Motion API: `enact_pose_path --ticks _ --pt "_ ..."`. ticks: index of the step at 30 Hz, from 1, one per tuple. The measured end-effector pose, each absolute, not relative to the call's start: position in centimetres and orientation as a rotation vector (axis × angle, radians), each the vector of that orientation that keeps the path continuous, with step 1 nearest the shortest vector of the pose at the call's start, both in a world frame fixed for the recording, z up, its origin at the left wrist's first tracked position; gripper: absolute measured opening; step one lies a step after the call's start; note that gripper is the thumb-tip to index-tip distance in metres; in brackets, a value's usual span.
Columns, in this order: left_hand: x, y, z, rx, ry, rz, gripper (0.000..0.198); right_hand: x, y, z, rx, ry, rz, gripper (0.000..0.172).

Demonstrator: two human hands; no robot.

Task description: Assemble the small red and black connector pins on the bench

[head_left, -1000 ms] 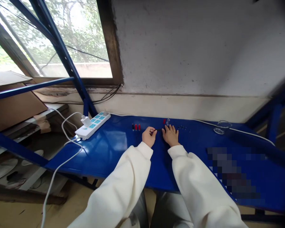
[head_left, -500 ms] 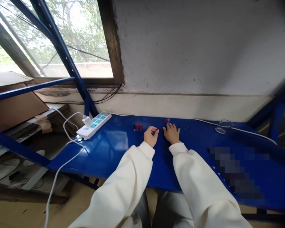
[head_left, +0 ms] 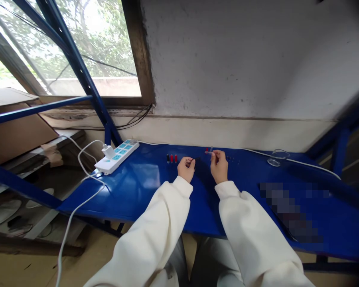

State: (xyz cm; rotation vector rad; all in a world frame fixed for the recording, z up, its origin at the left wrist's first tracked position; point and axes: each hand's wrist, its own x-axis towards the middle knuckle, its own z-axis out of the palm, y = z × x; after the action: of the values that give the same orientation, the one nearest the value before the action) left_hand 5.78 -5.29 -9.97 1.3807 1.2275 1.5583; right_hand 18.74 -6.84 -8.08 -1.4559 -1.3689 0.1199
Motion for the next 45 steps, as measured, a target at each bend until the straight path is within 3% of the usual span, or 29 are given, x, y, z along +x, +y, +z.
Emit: enact_pose_path --ticks 18,30,38,45 --pt "5.4 -4.8 -10.1 1.225 1.136 1.479 0.015 18.8 -5.4 -9.3 -1.022 -1.072 0.743 0.026" --pt "5.8 -4.6 -10.9 1.247 0.922 1.404 0.026 18.5 -5.6 -9.6 -0.933 -1.130 0.945 0.022" --pt "5.9 -4.9 -10.4 1.350 0.976 1.438 0.023 18.4 -5.5 -9.6 -1.030 -1.173 0.912 0.024" --pt "4.6 -4.5 -5.7 2.069 1.092 1.359 0.012 18.1 -6.4 -9.5 -1.308 -1.511 0.473 0.030"
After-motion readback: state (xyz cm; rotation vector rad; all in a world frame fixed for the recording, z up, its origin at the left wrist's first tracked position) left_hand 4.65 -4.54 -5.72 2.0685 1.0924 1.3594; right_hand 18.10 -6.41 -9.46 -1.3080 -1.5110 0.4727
